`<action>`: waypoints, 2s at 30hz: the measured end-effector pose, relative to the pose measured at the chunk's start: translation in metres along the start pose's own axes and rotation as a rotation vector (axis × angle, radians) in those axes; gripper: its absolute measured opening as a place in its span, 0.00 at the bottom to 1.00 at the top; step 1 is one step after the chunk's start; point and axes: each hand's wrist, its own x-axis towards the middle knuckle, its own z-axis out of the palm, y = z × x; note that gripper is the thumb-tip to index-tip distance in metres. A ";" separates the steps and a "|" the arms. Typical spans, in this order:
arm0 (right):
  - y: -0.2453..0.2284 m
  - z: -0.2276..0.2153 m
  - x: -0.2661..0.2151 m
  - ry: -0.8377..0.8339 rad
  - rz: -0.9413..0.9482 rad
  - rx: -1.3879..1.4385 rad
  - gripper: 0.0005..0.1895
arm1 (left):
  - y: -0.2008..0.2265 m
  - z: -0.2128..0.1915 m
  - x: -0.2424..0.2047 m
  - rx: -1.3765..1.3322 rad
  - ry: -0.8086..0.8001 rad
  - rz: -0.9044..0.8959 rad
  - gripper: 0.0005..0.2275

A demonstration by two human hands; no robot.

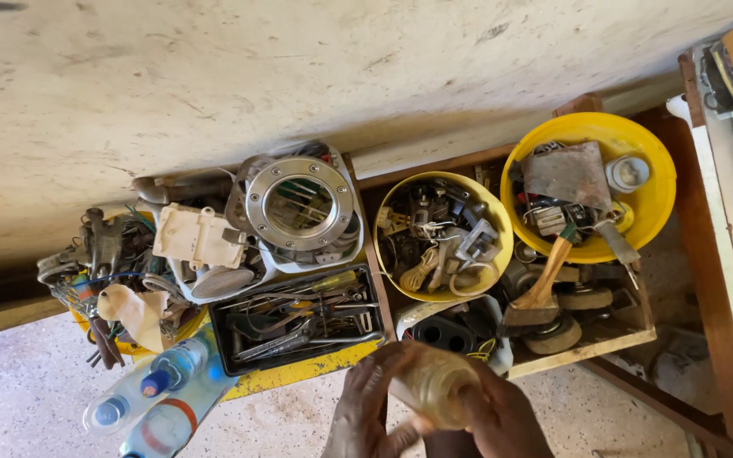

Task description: The person sorts through a yellow bucket filled with various metal parts and tools, picking out small screws and placing them into a clear plastic jar. They briefly interact with a smartphone on the table before continuing to collect screws from the bucket and a black tray, eventually closing the jar.

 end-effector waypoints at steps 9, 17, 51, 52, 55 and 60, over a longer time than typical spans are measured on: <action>-0.017 -0.065 0.074 0.366 -0.222 -0.173 0.28 | -0.027 0.035 0.071 -0.209 0.158 -0.987 0.24; -0.019 -0.084 0.148 0.158 -0.109 -0.484 0.30 | -0.109 0.093 0.117 0.144 -0.027 -1.005 0.26; -0.027 -0.127 0.167 -0.104 -0.254 -0.583 0.36 | -0.113 0.100 0.147 0.340 -0.163 -1.128 0.28; -0.029 -0.129 0.165 -0.186 -0.254 -0.523 0.37 | -0.116 0.100 0.148 0.366 -0.190 -1.136 0.28; -0.013 -0.141 0.177 -0.240 -0.247 -0.291 0.34 | -0.128 0.105 0.144 0.383 -0.215 -1.130 0.30; -0.011 -0.155 0.184 -0.170 -0.212 -0.009 0.34 | -0.135 0.100 0.139 0.387 -0.237 -1.091 0.32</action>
